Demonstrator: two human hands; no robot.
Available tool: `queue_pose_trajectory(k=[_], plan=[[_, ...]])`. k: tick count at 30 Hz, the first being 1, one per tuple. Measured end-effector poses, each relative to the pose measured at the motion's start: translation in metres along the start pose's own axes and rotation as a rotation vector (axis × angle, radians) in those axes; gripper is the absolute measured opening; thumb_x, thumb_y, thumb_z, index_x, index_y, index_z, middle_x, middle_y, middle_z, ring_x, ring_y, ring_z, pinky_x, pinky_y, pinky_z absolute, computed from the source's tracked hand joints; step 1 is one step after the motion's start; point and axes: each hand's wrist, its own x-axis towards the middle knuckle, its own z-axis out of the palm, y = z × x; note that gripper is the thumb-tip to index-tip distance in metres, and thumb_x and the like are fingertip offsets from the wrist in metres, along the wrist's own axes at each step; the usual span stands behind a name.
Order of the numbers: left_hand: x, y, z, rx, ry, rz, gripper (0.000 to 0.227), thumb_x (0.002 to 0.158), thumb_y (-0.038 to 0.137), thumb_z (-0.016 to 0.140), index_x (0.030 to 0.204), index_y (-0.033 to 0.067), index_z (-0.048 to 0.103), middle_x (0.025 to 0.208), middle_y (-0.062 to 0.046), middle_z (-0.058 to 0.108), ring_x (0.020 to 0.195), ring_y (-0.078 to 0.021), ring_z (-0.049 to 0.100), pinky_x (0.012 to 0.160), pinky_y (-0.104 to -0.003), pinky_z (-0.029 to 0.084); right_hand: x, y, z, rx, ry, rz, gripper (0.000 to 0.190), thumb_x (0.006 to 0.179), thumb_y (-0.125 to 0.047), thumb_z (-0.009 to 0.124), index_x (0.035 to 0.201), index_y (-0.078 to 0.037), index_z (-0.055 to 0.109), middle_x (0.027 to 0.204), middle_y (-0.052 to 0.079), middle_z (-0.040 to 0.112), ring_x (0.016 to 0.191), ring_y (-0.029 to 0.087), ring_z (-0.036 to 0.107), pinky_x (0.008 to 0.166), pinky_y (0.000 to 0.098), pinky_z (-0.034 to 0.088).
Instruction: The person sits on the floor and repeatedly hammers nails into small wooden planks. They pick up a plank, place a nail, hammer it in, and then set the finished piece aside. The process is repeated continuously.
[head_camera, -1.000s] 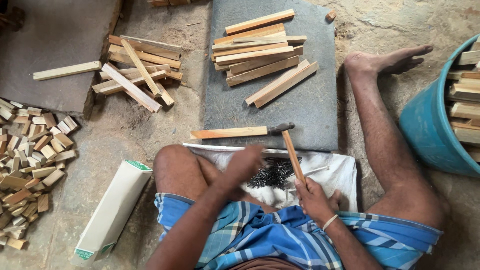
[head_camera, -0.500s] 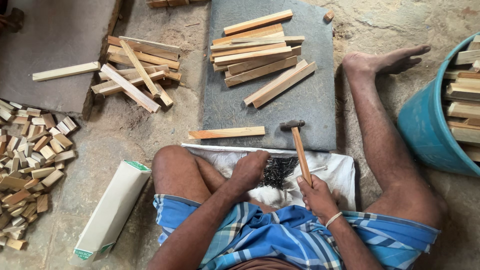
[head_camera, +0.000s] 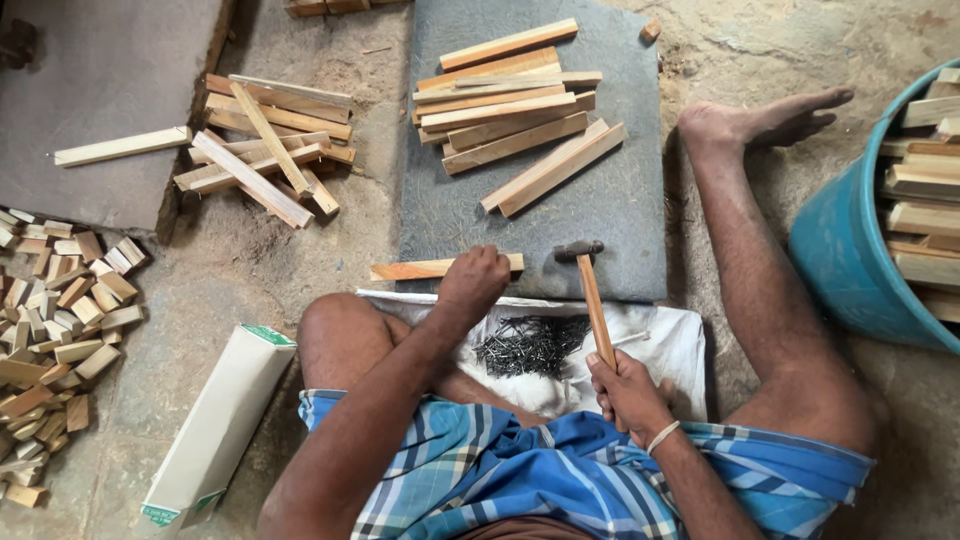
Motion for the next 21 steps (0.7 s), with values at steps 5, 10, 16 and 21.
queue_pose_trajectory(k=[5,10,16,21], plan=[[0.010,0.015,0.000,-0.527,0.381,-0.147,0.043,0.081,-0.008,0.064,0.124,0.0002,0.062,0.115,-0.019,0.070,0.093,-0.0316,0.070,0.082,-0.042,0.060,0.001,0.004,-0.001,0.006,0.006,0.004,0.027,0.099,-0.032,0.062,0.093,-0.007,0.056,0.066,-0.001,0.050,0.047,0.006,0.045,0.038,0.0247,0.040],[0.014,0.024,0.014,-0.795,0.333,-0.348,0.034,0.090,0.008,0.075,0.121,0.0087,0.062,0.097,-0.010,0.070,0.090,-0.0276,0.069,0.080,-0.043,0.058,0.003,0.006,-0.001,-0.026,0.050,-0.054,0.030,0.101,-0.035,0.060,0.093,-0.006,0.057,0.065,-0.002,0.048,0.047,0.007,0.042,0.039,0.0257,0.037],[0.010,0.017,0.028,-0.807,0.355,-0.250,0.039,0.090,0.009,0.076,0.125,0.0085,0.058,0.097,-0.008,0.069,0.090,-0.0253,0.067,0.080,-0.041,0.058,-0.018,-0.005,0.004,-0.722,0.375,-0.475,0.034,0.103,-0.040,0.056,0.103,-0.007,0.059,0.063,0.012,0.066,0.055,0.026,0.067,0.051,0.0431,0.048],[0.010,0.016,0.031,-0.825,0.350,-0.251,0.037,0.090,0.011,0.078,0.122,0.0094,0.060,0.096,-0.008,0.068,0.089,-0.0246,0.067,0.079,-0.040,0.059,-0.032,-0.021,0.016,-0.992,0.466,-0.655,0.034,0.102,-0.038,0.053,0.117,-0.007,0.055,0.071,0.013,0.070,0.059,0.036,0.070,0.053,0.0508,0.052]])
